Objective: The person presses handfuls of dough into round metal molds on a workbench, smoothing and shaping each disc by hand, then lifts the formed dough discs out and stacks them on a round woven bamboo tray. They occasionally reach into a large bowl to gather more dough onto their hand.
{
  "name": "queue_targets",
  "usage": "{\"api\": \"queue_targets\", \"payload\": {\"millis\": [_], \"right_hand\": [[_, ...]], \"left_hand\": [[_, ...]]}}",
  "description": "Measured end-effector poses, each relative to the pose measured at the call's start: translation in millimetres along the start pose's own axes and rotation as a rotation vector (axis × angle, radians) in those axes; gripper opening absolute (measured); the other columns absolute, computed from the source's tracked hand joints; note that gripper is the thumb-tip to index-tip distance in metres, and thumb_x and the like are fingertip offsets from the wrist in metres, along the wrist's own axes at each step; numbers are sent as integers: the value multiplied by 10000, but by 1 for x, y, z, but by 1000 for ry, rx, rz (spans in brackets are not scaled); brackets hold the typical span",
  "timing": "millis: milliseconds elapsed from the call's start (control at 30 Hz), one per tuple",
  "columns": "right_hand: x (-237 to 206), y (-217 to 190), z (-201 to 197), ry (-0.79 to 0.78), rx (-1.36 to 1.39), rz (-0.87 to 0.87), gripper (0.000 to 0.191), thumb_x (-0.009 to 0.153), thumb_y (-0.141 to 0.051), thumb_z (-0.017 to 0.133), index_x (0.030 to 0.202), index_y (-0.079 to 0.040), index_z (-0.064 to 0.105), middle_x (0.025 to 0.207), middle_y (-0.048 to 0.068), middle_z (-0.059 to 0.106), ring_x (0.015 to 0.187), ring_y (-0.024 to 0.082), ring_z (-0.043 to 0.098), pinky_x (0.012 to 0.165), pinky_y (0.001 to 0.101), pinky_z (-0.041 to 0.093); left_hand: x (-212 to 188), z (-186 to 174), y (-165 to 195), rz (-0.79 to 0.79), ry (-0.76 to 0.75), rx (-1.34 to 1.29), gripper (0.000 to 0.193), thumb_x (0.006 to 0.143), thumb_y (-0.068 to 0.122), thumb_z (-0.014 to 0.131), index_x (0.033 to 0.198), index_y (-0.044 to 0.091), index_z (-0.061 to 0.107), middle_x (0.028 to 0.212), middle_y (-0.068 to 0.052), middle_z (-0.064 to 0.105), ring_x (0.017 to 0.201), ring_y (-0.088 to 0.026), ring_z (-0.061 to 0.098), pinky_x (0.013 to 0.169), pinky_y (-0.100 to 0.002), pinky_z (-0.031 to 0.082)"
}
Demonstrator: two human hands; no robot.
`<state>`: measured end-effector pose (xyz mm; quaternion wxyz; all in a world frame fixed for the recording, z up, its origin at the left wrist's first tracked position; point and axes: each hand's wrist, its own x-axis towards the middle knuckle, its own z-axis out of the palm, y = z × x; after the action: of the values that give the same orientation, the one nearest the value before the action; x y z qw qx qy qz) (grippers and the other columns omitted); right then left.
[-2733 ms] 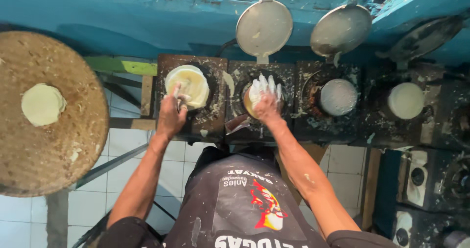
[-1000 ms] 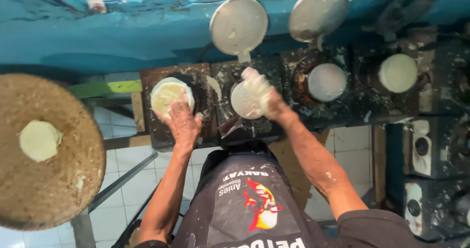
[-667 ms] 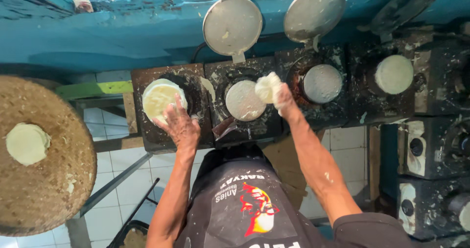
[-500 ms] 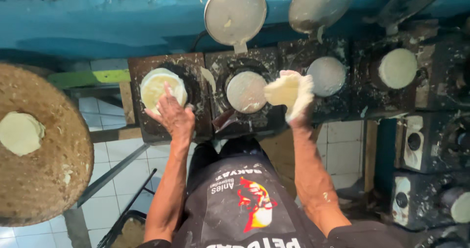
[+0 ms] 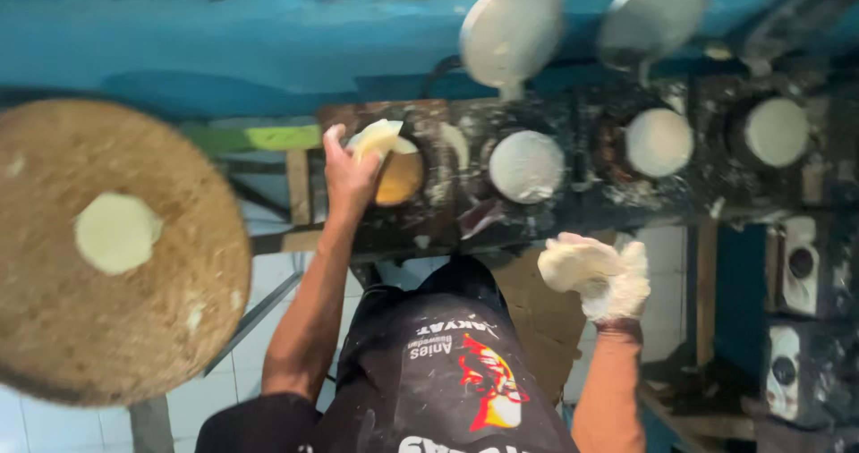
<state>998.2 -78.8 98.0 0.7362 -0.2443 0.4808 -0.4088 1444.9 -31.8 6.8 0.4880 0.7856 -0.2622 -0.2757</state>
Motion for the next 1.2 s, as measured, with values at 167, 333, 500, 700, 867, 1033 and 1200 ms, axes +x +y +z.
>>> {"api": "queue_targets", "payload": {"millis": [167, 333, 500, 700, 867, 1033, 1200], "right_hand": [[-3, 55, 73, -156, 298, 16, 725, 1041, -543, 503, 1435, 66, 519, 1399, 232, 605, 1227, 438, 612, 955, 523, 558], [-6, 116, 94, -472, 538, 308, 789, 1127, -516, 481, 1483, 188, 508, 1366, 335, 598, 1159, 515, 622, 825, 593, 572], [-1, 148, 102, -413, 475, 236, 680, 1148, -489, 451, 1453, 108, 559, 1449, 317, 599, 1179, 489, 633, 806, 588, 578], [-11, 148, 116, -191, 131, 136, 651, 1134, -529, 466, 1376, 57, 613, 1391, 229, 661, 1124, 416, 664, 741, 498, 573], [-32, 132, 131, -151, 53, 73, 584, 1135, -506, 474, 1318, 29, 616, 1347, 191, 667, 1119, 392, 664, 748, 471, 570], [-41, 127, 133, -126, 44, 24, 555, 1108, -457, 490, 1304, 43, 632, 1329, 172, 676, 1073, 366, 662, 725, 459, 562], [-46, 142, 121, -54, 48, 55, 561, 1054, -465, 509, 1287, 24, 651, 1170, 171, 698, 974, 339, 673, 773, 460, 581]], "left_hand": [[68, -136, -3, -281, 127, -643, 685, 780, 101, 697, 1404, 40, 422, 1005, -111, 649, 845, -180, 643, 705, -317, 568], [53, -320, -22, -145, 354, -743, 677, 816, 41, 692, 1426, -6, 399, 1050, -169, 667, 896, -240, 702, 745, -368, 600], [18, -444, -54, -124, 436, -891, 663, 845, 21, 666, 1436, 2, 366, 1150, -220, 639, 957, -289, 722, 800, -411, 642], [0, -475, -149, -268, 597, -871, 710, 839, 22, 614, 1497, 43, 347, 1279, -215, 587, 1048, -302, 669, 847, -410, 595], [-10, -435, -192, 97, 750, -695, 860, 851, -94, 595, 1597, 37, 188, 1590, -107, 357, 1400, -249, 479, 1125, -397, 474], [-12, -412, -197, 45, 853, -617, 892, 829, -87, 556, 1616, 22, 151, 1526, -201, 454, 1370, -303, 499, 1157, -388, 415], [-23, -399, -194, -75, 889, 87, 704, 965, 97, 689, 1554, -88, 350, 1519, -344, 455, 1394, -441, 458, 1187, -463, 345]]}}
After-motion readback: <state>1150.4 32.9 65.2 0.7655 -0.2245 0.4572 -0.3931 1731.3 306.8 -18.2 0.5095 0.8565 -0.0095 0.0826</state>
